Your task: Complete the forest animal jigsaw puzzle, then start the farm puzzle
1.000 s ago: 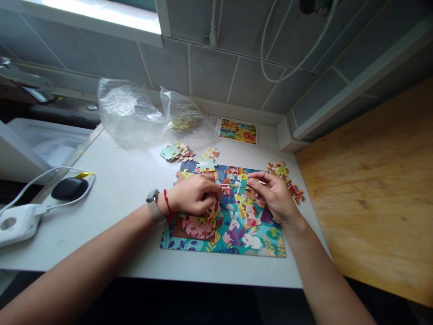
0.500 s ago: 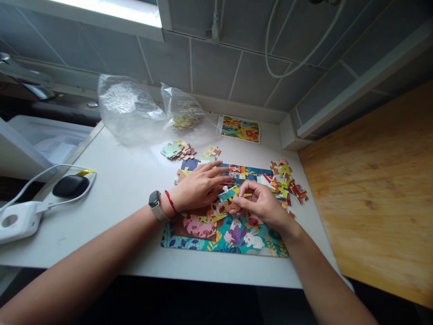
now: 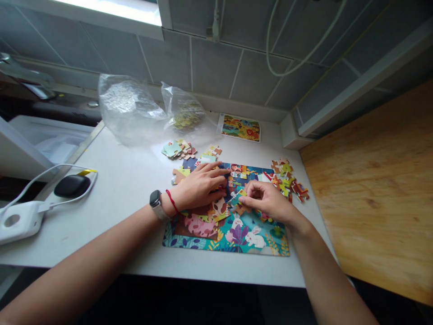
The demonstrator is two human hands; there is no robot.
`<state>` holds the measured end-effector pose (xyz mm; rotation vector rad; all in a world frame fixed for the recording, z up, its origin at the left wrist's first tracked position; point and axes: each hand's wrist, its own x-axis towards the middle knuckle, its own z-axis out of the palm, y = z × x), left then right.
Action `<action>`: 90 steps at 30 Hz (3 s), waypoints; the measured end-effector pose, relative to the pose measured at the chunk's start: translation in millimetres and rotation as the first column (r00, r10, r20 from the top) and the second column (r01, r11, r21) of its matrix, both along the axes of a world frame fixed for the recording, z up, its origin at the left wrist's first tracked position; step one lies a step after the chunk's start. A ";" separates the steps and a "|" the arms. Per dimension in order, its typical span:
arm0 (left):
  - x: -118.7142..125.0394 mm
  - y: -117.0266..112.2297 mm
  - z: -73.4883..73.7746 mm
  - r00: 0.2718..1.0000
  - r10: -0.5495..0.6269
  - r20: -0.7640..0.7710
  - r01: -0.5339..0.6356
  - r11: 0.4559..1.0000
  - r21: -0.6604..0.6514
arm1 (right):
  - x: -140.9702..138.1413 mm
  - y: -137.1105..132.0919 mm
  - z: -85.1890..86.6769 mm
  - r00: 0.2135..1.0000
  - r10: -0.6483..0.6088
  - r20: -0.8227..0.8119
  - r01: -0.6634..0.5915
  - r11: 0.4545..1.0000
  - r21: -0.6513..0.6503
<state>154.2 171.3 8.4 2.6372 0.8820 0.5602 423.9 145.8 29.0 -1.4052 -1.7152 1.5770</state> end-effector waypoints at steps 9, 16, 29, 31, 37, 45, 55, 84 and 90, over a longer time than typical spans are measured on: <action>2.7 -2.6 -3.3 1.000 -0.010 -0.018 0.010 1.000 0.010 | -1.9 3.8 5.2 0.964 -0.258 0.065 0.245 0.956 0.163; 2.7 -2.4 -2.8 0.999 -0.032 -0.032 0.032 0.999 0.007 | -9.3 2.0 6.5 0.917 -0.400 0.013 0.400 0.916 -0.022; 4.5 -3.9 -3.7 0.999 -0.016 -0.036 0.018 0.999 0.045 | -12.3 -1.3 -5.3 0.934 -0.355 -0.021 0.356 0.932 0.061; 4.9 -4.0 -3.0 1.000 -0.021 -0.007 0.021 0.999 0.043 | -11.3 -0.1 -7.1 0.930 -0.367 -0.023 0.367 0.927 0.071; 5.7 -4.0 0.5 0.995 -0.076 0.068 0.072 0.996 0.056 | -14.3 -0.4 -8.6 0.928 -0.371 0.040 0.369 0.928 0.044; 5.4 -3.5 0.9 0.994 -0.088 0.060 0.085 0.995 0.054 | -14.4 -3.5 -13.1 0.925 -0.354 0.140 0.337 0.932 0.131; 6.4 -3.3 -2.4 0.995 -0.082 0.051 0.079 0.996 0.048 | -13.2 -5.9 -5.4 0.942 -0.273 0.194 0.237 0.952 0.193; 6.5 -6.9 0.4 0.993 -0.109 -0.048 0.108 0.994 -0.032 | 24.2 2.9 14.5 0.847 -0.039 0.529 -0.191 0.909 0.372; 6.7 -7.4 3.4 0.989 -0.144 -0.015 0.144 0.989 -0.026 | 27.4 1.8 16.8 0.788 -0.107 0.606 -0.168 0.910 0.379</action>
